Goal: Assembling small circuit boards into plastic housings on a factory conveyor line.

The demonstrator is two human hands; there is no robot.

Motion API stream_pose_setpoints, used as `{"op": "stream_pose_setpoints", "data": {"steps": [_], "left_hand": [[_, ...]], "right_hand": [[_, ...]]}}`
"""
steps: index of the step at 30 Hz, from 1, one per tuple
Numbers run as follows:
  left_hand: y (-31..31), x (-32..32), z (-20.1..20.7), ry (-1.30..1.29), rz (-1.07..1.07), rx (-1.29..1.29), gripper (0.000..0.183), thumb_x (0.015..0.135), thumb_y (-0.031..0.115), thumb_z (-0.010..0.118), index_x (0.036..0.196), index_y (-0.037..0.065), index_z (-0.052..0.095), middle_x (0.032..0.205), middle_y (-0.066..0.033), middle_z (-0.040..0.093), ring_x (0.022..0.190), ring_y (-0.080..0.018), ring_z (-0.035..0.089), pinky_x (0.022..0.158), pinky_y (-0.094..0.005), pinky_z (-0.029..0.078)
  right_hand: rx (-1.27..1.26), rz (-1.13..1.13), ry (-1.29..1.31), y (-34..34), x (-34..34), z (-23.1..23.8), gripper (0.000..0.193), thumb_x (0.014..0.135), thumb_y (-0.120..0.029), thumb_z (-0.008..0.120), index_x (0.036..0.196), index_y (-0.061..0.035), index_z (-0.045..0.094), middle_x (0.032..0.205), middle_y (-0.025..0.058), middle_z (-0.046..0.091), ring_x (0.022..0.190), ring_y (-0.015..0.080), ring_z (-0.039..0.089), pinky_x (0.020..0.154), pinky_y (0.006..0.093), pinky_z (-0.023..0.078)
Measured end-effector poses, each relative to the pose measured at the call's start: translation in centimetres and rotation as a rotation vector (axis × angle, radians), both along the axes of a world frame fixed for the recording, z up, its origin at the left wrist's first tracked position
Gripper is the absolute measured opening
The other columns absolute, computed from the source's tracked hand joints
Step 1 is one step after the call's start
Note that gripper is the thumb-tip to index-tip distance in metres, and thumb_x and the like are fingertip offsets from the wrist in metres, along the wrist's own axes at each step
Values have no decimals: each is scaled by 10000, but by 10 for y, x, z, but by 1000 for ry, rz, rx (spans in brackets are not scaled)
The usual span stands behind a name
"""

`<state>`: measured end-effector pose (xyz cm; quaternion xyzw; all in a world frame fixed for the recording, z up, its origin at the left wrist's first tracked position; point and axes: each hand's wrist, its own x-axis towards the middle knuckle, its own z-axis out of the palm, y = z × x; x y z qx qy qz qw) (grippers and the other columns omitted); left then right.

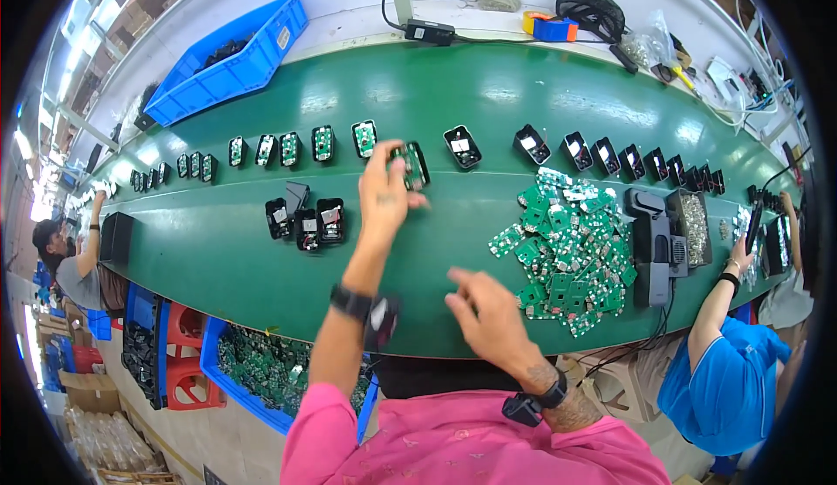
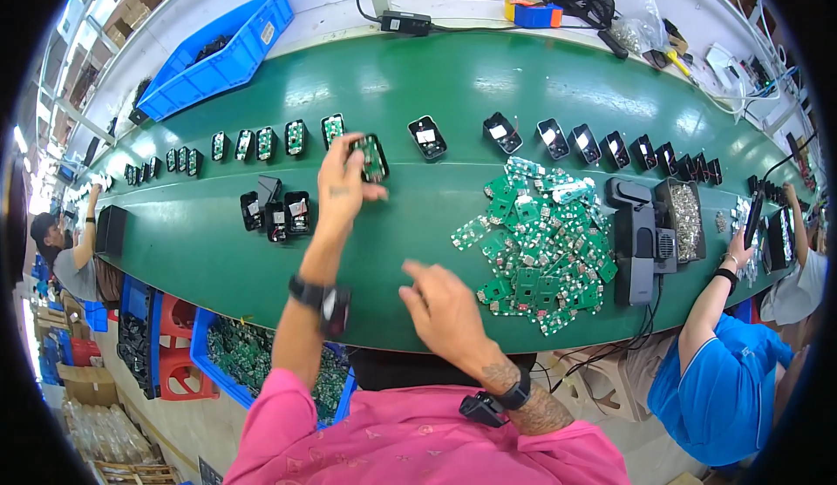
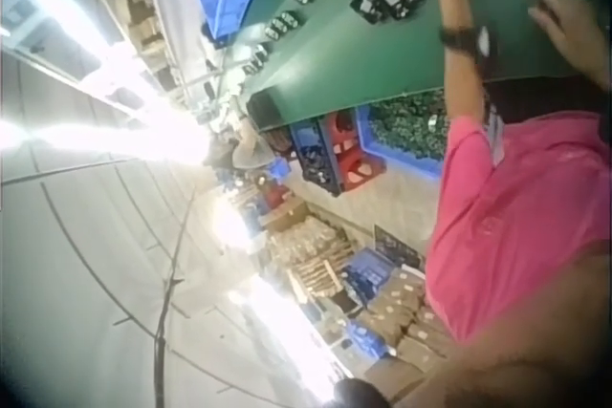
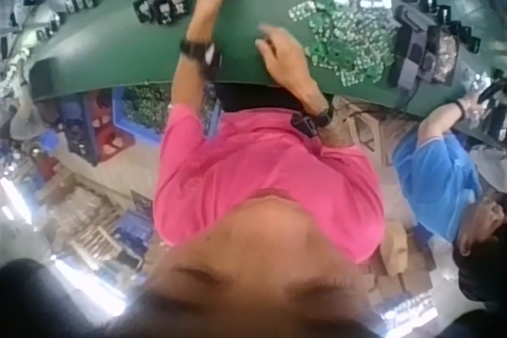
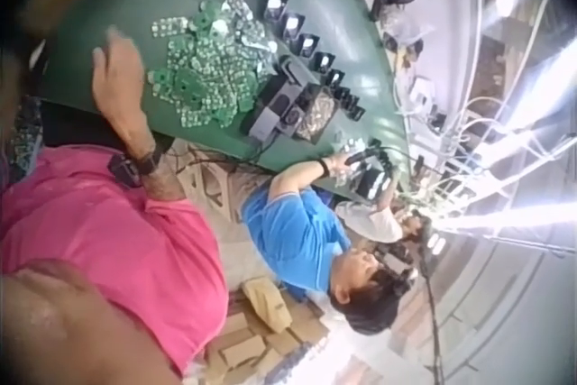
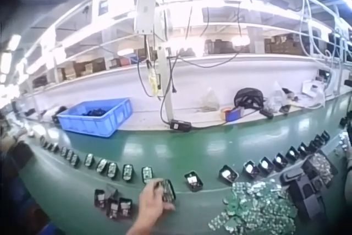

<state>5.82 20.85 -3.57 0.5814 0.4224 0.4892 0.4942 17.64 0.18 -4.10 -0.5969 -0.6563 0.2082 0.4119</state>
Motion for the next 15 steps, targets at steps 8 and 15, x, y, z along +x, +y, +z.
{"op": "stream_pose_setpoints", "data": {"steps": [8, 15], "left_hand": [[76, 14, -22, 716, 334, 656, 542, 919, 177, 637, 1388, -32, 466, 1316, -272, 575, 1138, -379, 636, 941, -422, 528], [8, 72, 15, 922, -173, 290, 910, 772, 294, 801, 1481, -27, 328, 1516, -247, 384, 1272, -412, 521, 1056, -440, 448]], "right_hand": [[144, 83, -60, -21, 4, -26, 258, 847, 16, 639, 1104, -1, 633, 889, 146, 599, 827, 341, 598, 745, 423, 502], [51, -338, -708, 16, 81, 36, 616, 739, -24, 678, 1337, -47, 529, 1302, 167, 527, 1244, 396, 430, 1039, 517, 364]]}}
